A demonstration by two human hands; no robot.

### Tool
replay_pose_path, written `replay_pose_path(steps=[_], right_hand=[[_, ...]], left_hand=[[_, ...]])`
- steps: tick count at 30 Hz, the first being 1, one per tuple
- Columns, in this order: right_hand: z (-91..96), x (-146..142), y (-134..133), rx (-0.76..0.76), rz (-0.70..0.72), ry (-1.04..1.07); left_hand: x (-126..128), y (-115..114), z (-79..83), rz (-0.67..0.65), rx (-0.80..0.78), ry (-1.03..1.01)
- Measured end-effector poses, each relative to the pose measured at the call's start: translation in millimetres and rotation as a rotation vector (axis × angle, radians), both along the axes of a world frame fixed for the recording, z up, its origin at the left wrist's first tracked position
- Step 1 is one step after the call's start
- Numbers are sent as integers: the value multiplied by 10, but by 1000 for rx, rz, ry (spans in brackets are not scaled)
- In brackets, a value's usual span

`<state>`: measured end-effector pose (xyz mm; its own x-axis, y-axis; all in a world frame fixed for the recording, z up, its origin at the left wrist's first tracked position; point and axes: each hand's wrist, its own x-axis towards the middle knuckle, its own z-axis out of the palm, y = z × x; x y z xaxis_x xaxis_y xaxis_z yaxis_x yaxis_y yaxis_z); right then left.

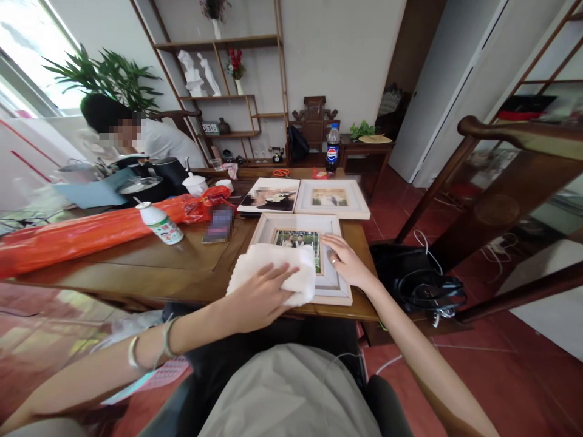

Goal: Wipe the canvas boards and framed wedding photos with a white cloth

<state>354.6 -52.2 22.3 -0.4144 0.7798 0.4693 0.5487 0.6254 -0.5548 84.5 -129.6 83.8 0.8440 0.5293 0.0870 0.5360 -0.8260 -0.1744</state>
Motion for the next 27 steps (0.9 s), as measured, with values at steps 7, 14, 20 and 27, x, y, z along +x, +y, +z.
replay_pose_path(steps=[7,14,20,27], right_hand=[[-39,25,31,21,11,-4],[-46,23,25,13,0,5],[-36,24,25,17,11,9],[4,2,1,5,-6,8]], left_hand=[[-64,691,-223,100,102,-41],[3,1432,-164,140,159,-44],[152,1256,-74,64,85,25],[263,138,119,-110,56,61]])
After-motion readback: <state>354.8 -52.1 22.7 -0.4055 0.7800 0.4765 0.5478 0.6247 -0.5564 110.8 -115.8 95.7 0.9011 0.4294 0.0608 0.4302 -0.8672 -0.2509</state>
